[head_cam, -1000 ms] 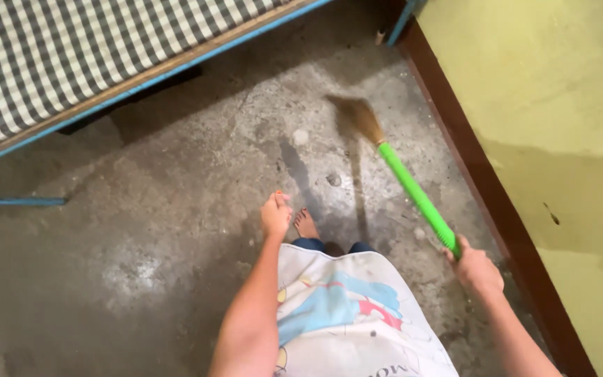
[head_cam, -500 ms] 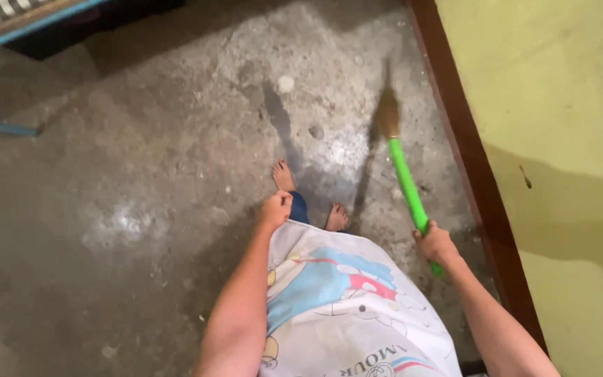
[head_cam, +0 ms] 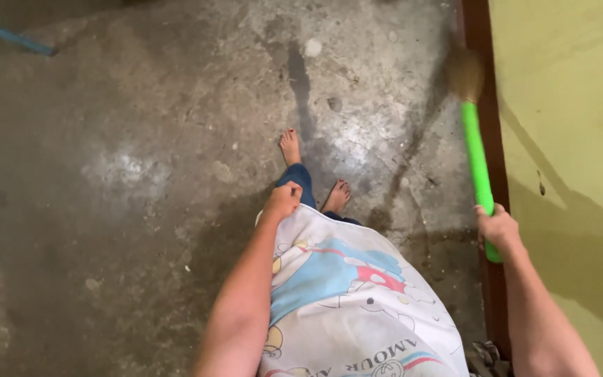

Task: Sweep the floor using a broom.

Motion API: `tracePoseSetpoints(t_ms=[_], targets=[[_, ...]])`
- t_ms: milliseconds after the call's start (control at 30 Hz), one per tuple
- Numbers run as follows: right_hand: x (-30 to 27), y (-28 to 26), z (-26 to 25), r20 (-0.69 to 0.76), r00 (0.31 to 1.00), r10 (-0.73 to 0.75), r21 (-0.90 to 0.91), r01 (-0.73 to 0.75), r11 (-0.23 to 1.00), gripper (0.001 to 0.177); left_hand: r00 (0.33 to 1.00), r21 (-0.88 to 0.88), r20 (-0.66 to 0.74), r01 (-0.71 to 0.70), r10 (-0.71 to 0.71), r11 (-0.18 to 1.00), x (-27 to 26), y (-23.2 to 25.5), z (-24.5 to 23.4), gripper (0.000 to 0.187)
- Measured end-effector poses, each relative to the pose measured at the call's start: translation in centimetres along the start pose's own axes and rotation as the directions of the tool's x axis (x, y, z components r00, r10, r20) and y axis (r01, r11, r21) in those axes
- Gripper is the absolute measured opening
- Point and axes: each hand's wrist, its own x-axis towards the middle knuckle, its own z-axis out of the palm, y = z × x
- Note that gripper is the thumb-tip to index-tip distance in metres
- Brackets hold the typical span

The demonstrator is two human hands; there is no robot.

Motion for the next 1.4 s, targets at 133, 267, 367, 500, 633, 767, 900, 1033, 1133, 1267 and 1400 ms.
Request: tracePoseSetpoints(t_ms=[133,267,367,500,633,767,900,1033,1133,1267,1400], targets=[[3.5,-0.6,2.5,0.434,0.870,0.234,0.526,-0.456,0.718,0.069,0.996,0.230,-0.072,-0.035,0.053,0.973,-0.2,-1.4,0.6,0.027],[1.7,-5.2,8.0,0.319,0.947,-0.036,0.097,0.005,0.995,0.063,0.996,0.181,-0.039,0.088,-0.083,0.980,-1.7,2.0,-0.7,0.028],[-2.3,-12.0,9.2,0.323,0.927,-0.192,-0.041,0.216,0.976,0.061,0.997,0.201,-0.048,0.074,-0.066,0.977,-1.6,1.4,-0.1,0.028],[-5.4,-21.1,6.9,0.454,0.869,-0.197,-0.044,0.243,0.969,0.067,0.995,0.222,-0.094,-0.006,0.027,0.975,-0.1,-0.9,0.7,0.027],[-6.3,-26.1,-4.2,0.500,0.847,-0.177,0.031,0.187,0.982,0.064,0.998,0.174,-0.070,0.012,0.000,0.985,1.0,-1.7,0.7,0.028],[-6.6,-28.2,-8.4,0.398,0.898,-0.188,0.094,0.164,0.982,0.062,0.997,0.209,-0.074,0.012,0.004,0.978,2.2,-2.3,-0.1,0.027],[-3.2,-29.2,-4.0,0.453,0.885,-0.106,0.273,-0.024,0.962,0.057,0.991,0.098,-0.009,0.137,-0.137,0.986,1.6,0.8,-4.6,0.029],[-4.3,-31.6,-2.4,0.551,0.824,-0.134,0.262,-0.018,0.965,0.052,0.991,0.148,-0.123,0.061,-0.043,0.987,3.7,-1.4,-5.9,0.029],[-6.0,-34.8,-1.5,0.606,0.769,-0.202,0.089,0.187,0.978,0.052,0.989,0.087,-0.132,0.073,-0.061,0.994,5.0,-3.1,-6.7,0.031],[-4.7,-41.4,0.6,0.674,0.634,-0.379,0.026,0.493,0.870,0.056,0.980,0.050,-0.153,0.134,-0.125,0.990,5.1,-1.8,-9.8,0.033],[-6.1,-51.0,-5.2,0.599,0.676,-0.429,-0.009,0.542,0.841,0.061,0.979,0.026,-0.111,0.172,-0.168,0.985,6.5,-2.4,-11.6,0.034]])
